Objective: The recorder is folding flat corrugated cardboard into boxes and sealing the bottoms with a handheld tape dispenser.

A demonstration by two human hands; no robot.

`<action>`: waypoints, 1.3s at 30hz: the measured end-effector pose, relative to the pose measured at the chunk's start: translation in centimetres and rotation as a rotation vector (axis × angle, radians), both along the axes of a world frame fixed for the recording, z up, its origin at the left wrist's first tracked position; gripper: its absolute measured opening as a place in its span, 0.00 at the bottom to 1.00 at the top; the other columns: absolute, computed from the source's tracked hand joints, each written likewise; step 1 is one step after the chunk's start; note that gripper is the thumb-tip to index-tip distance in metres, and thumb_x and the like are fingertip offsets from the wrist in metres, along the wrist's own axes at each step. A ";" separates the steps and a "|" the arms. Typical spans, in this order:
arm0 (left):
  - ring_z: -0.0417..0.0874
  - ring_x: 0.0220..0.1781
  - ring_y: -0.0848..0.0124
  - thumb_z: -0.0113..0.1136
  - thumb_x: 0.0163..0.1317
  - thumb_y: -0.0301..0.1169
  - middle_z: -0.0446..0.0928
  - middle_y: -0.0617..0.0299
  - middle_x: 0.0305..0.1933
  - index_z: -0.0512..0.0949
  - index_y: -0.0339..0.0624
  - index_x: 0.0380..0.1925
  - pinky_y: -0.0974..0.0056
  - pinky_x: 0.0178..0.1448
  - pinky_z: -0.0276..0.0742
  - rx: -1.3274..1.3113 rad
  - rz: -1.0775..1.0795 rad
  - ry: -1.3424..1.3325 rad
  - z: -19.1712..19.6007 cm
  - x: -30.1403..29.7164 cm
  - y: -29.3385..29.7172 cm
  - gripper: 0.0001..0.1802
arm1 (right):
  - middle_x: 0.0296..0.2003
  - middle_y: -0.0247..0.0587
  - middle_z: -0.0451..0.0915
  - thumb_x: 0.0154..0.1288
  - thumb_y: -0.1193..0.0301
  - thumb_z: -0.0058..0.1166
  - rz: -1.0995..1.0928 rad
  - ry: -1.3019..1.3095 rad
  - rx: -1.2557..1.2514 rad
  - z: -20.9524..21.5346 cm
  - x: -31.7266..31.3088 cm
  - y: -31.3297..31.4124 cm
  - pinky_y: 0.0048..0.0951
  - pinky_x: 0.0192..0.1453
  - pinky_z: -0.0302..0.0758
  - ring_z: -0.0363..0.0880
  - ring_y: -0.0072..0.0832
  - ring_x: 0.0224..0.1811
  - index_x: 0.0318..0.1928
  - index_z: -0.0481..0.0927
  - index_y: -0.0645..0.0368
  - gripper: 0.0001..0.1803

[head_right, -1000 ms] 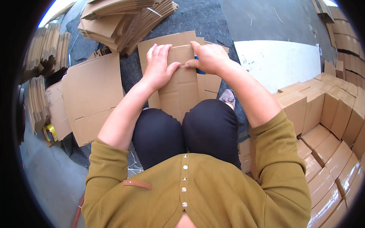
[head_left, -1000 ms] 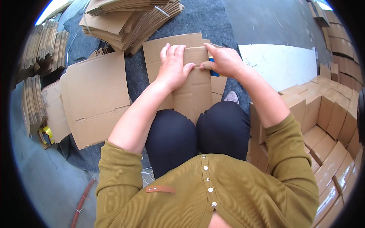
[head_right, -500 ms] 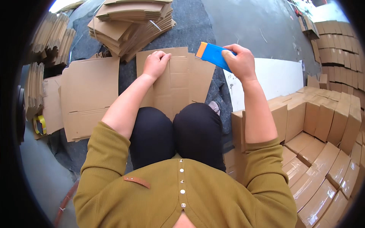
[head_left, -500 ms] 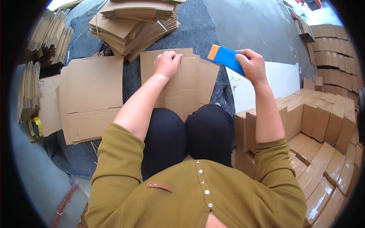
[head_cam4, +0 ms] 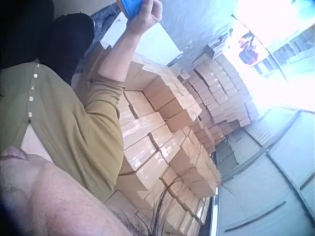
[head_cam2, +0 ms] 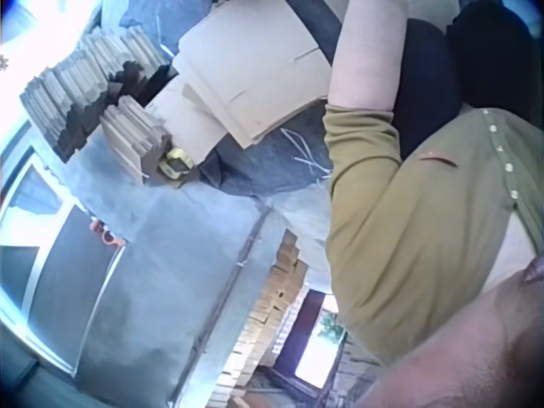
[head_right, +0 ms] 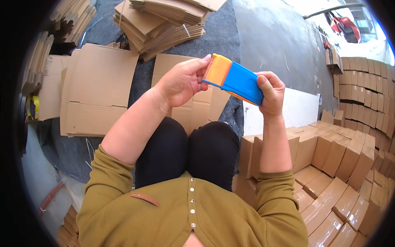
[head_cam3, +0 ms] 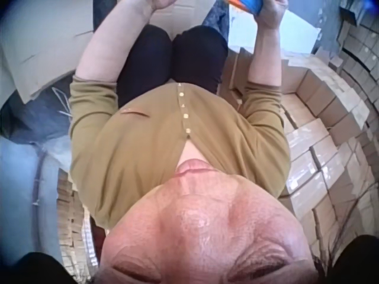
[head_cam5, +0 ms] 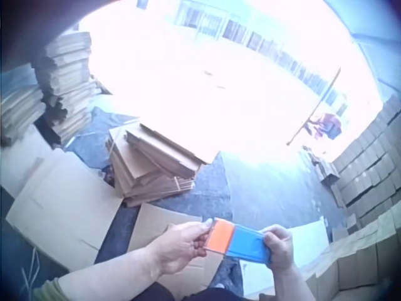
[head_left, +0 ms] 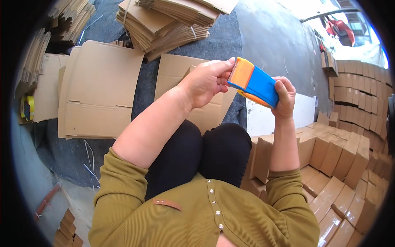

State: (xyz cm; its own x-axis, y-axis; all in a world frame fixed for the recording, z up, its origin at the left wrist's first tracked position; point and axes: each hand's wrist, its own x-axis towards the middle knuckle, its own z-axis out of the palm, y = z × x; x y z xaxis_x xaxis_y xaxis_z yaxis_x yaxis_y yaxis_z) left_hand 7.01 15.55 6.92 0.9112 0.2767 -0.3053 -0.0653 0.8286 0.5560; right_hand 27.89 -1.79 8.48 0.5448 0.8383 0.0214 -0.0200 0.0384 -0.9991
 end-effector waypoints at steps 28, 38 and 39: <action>0.73 0.30 0.81 0.67 0.66 0.38 0.79 0.71 0.31 0.80 0.45 0.36 0.72 0.35 0.72 0.250 0.315 0.566 -16.9 -5.0 4.2 0.09 | 0.20 0.30 0.75 0.61 0.53 0.66 0.335 -0.519 -0.755 -2.9 0.5 7.4 0.23 0.27 0.71 0.73 0.16 0.24 0.31 0.84 0.64 0.22; 0.76 0.56 0.61 0.57 0.69 0.34 0.63 0.45 0.70 0.72 0.40 0.61 0.57 0.64 0.72 0.913 0.329 0.808 -19.9 -3.7 2.5 0.22 | 0.21 0.32 0.76 0.59 0.51 0.67 0.335 -0.492 -0.728 -4.1 1.6 7.0 0.24 0.27 0.73 0.74 0.18 0.23 0.32 0.84 0.64 0.24; 0.77 0.55 0.62 0.58 0.66 0.31 0.72 0.50 0.64 0.78 0.39 0.54 0.58 0.62 0.72 1.115 0.476 0.691 -18.2 -2.9 3.2 0.17 | 0.21 0.32 0.76 0.59 0.51 0.67 0.324 -0.490 -0.737 -4.0 1.6 6.8 0.24 0.27 0.73 0.74 0.18 0.23 0.32 0.84 0.64 0.24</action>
